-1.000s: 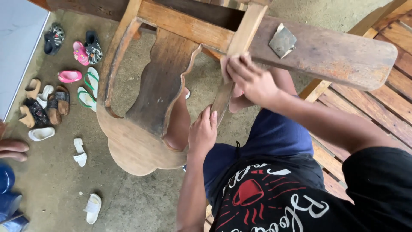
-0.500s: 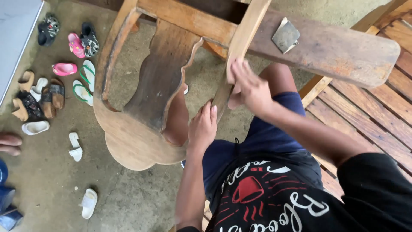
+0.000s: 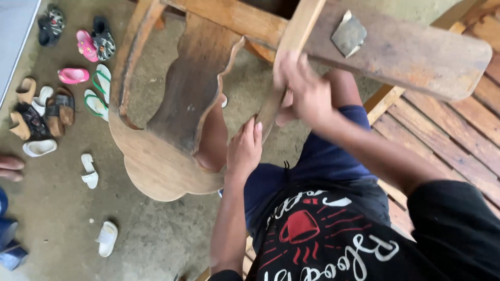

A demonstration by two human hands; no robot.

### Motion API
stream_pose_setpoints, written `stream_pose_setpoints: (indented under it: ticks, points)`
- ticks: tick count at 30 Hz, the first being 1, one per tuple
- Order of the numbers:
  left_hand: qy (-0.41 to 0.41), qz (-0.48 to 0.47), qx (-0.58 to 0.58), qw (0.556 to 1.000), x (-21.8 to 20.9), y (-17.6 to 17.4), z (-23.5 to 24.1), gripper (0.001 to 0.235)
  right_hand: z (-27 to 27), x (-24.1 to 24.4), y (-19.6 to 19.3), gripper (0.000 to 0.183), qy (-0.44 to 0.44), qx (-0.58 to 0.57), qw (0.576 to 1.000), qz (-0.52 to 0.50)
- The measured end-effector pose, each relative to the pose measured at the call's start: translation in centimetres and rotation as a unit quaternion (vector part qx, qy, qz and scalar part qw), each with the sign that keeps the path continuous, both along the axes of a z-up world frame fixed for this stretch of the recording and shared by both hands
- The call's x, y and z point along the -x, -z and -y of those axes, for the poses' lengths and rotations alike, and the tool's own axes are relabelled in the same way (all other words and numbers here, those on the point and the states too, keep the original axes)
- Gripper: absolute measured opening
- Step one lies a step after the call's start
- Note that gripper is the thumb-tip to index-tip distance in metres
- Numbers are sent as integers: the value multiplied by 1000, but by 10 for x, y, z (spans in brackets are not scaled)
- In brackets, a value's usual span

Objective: The person sands the curved edges and seat of a wooden chair using a sanding block. They hold the chair steady with one hand while rubbing the sanding block along the wood surfaces.

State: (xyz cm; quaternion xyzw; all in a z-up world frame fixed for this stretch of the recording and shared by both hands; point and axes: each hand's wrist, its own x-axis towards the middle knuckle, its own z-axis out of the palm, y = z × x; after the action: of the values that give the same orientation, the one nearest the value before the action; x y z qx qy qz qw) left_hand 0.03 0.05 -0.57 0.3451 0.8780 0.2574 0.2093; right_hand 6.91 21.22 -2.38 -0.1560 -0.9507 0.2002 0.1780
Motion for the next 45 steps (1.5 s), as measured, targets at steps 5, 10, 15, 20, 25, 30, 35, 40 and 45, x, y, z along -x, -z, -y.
stream_pose_setpoints:
  ticks: [5, 10, 15, 20, 25, 30, 35, 40, 45]
  points:
    - [-3, 30, 43, 999, 4, -12, -6, 57, -24, 0, 40, 42, 19, -181, 976, -117]
    - [2, 37, 39, 999, 3, -18, -5, 58, 4, -22, 10, 47, -74, -168, 978, -103]
    - [4, 42, 38, 998, 3, -11, -2, 57, 4, -17, -8, 28, -81, -233, 961, -124]
    - [0, 58, 29, 998, 3, -12, -2, 54, -21, -23, 30, 48, -91, -203, 968, -112]
    - [-2, 62, 21, 998, 10, -17, -3, 53, 20, -28, -2, 53, -181, -166, 963, -111]
    - [-26, 99, -49, 994, 8, -2, 7, 44, 12, -10, -40, 84, -168, -98, 971, -142]
    - [-45, 104, -56, 992, 11, 12, 11, 34, -12, -17, 16, 41, -217, -106, 957, -162]
    - [-30, 81, -15, 996, 18, -9, 29, 28, 28, -14, -39, 17, -276, -179, 937, -118]
    - [-4, 87, 117, 989, 20, -22, 62, 62, 12, -3, -62, 60, -158, -405, 898, 64]
